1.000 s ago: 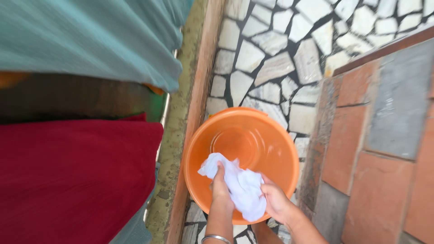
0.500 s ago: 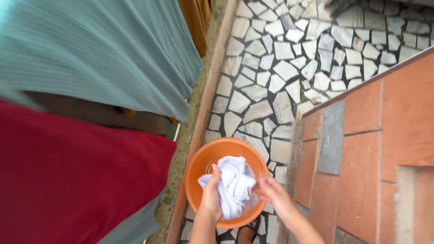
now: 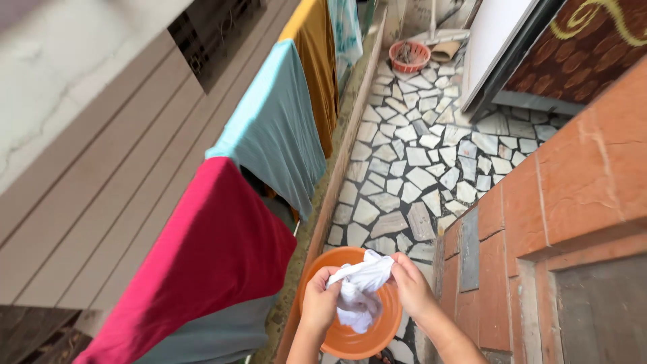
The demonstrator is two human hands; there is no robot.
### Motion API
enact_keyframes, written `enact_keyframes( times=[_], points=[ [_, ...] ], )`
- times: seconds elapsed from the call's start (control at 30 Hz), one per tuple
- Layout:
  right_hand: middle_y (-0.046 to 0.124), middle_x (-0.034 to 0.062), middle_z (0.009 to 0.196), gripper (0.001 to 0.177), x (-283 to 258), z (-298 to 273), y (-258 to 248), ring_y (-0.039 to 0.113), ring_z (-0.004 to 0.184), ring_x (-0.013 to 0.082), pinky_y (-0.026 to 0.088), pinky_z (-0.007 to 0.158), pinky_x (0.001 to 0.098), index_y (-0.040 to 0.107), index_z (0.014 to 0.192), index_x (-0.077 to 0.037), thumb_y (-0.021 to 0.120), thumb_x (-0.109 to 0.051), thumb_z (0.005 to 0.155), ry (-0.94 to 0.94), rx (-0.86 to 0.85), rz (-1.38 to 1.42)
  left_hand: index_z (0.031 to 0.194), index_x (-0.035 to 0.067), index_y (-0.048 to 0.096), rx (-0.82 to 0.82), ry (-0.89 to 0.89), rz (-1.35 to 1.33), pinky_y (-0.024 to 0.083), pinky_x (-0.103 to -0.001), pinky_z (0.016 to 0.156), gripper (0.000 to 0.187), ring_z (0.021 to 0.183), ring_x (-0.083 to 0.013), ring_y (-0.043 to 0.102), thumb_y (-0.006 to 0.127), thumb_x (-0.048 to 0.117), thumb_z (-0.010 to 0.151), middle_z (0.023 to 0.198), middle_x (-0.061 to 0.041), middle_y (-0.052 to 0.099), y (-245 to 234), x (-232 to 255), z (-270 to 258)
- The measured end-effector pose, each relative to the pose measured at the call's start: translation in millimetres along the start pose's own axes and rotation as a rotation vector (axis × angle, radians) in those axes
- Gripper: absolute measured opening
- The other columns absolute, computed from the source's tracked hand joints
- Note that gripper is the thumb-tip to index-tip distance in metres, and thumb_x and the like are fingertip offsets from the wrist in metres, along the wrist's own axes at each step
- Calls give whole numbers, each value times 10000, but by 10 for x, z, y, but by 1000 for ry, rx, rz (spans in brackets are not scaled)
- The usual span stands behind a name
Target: Hang wet laundry on a clothesline on a balcony.
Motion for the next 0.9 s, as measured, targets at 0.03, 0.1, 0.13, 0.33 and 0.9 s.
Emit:
enact_keyframes(
  times=[0.03,0.1,0.13,0.33,0.9],
  points=[
    [662,97,942,220,-13,-73,39,623,875,173,498,806,352,639,1028,-62,471,-203,1016,-53,135,-219,1067,27,709,57,61,3,533,-269,801,177,858,-98,674,612,82,930,954,-17,744,-23,100,-100],
    [611,178,882,207,-78,-185,64,577,770,235,464,719,414,641,1037,-55,496,-202,1051,-116,283,-430,1050,53,736,102,138,12,527,-245,817,183,879,-68,674,588,89,949,974,16,754,-58,327,-319],
    [635,156,881,189,-177,-238,48,605,829,279,482,759,412,612,955,-69,529,-230,1008,-490,488,-726,1017,59,736,150,155,47,517,-280,748,202,808,-105,646,548,95,953,911,-21,730,-75,462,-438],
    [704,145,929,268,-1080,-650,394,687,909,359,537,832,421,577,1018,-58,533,-320,988,-531,504,-764,982,63,673,120,303,220,498,-280,706,210,763,-124,602,481,144,952,840,-37,656,-138,1200,-704],
    [745,133,891,205,-1789,-1066,872,647,802,176,524,735,295,707,1039,-29,550,-145,976,-523,-15,-875,1067,76,633,-218,652,573,543,-294,684,376,764,-116,622,761,46,715,862,14,633,244,2416,-1429]
  ],
)
Point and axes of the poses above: each hand's wrist, its own z-axis towards the middle knuckle, its own y-axis out of the palm, x = y × z, the point moved 1 cm from there along z, towards the middle knuckle
